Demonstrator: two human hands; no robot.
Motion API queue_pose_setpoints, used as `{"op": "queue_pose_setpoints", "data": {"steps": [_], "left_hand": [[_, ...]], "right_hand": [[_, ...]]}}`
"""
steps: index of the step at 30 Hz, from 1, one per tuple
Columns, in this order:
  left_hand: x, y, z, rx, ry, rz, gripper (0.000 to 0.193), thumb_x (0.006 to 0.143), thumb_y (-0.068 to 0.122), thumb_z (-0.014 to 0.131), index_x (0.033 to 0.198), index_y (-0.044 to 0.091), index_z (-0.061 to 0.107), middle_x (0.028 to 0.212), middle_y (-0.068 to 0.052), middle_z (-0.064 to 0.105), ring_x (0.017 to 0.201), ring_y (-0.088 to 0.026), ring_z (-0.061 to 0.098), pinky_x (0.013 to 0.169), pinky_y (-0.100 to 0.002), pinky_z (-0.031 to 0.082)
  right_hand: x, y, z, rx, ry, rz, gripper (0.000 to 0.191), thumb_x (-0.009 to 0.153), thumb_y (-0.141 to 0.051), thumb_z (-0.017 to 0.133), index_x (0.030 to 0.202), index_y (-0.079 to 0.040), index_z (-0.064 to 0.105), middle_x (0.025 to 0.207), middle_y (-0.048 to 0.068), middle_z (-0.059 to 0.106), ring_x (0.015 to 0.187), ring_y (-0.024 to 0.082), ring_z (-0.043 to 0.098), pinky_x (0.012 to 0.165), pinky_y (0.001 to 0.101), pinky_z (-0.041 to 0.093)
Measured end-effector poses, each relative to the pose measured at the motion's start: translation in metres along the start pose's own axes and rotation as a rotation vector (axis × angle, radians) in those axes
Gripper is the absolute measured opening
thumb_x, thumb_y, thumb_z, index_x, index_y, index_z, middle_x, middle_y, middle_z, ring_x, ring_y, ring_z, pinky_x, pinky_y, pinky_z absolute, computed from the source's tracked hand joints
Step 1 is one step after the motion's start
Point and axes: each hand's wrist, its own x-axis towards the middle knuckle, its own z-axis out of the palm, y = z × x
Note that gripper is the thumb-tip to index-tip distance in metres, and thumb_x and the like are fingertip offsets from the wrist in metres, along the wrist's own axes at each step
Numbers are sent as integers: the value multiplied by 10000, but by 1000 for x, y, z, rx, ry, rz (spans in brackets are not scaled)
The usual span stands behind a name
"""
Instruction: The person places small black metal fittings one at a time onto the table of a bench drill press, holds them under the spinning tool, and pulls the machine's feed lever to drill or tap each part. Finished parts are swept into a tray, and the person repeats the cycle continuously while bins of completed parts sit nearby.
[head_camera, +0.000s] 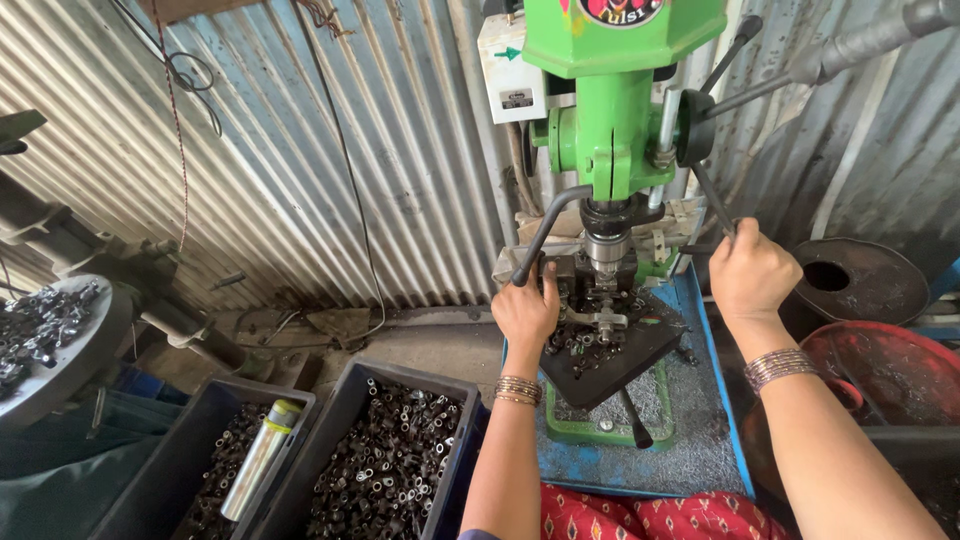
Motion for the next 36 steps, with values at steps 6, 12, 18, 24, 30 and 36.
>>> {"op": "queue_pose_setpoints", "data": {"steps": [6, 12, 18, 24, 30, 36], "left_hand": [[0, 1, 1, 18, 34, -8, 435, 1000, 488, 513, 1214, 199, 757, 732, -182, 711, 668, -410, 692, 619, -519, 547], [2, 0, 5, 11, -34, -55, 460, 984, 496, 510, 1182, 165, 759, 721, -194, 704, 667, -438, 689, 606, -547, 539], [-13, -9, -10, -12, -95, -89, 538, 1021, 535, 513, 1083, 41, 719, 991, -203, 731, 805, -412, 719, 704, -534, 562], [-48, 8, -36, -301, -93, -230, 627, 968, 450, 557, 1394, -9, 513, 1323, -252, 590, 1127, -441, 623, 903, -529, 506], [-87, 52, -19, -793, 209, -243, 514, 1074, 455, 507, 1379, 48, 577, 1484, -175, 576, 1426, -335, 540, 1220, -511, 414], [-66, 82, 27, -2230, -230, -1053, 684, 1041, 509, 460, 1563, 87, 328, 1559, -192, 449, 1397, -393, 509, 1156, -538, 414]], "right_hand": [[12, -5, 8, 50, -37, 10, 271, 916, -115, 723, 1148, -34, 610, 833, 111, 674, 754, 324, 687, 619, 460, 544], [-1, -6, -5, 125, -64, 31, 171, 1007, -85, 681, 1150, -21, 610, 871, 135, 697, 794, 338, 700, 721, 482, 564], [2, -2, -94, 26, -296, 50, 237, 1032, -174, 641, 1245, -89, 702, 782, 134, 692, 679, 363, 696, 619, 490, 549], [74, -16, -172, -94, -345, -27, 261, 1011, -408, 709, 1136, -190, 779, 689, 140, 681, 644, 367, 700, 591, 473, 563], [153, -29, -205, -85, -159, -176, 352, 950, -481, 734, 1122, -180, 792, 662, 102, 685, 620, 301, 703, 529, 419, 528], [208, -27, -196, -115, -305, -125, 373, 933, -530, 726, 1126, -220, 797, 629, 101, 691, 662, 314, 708, 594, 444, 544]]}}
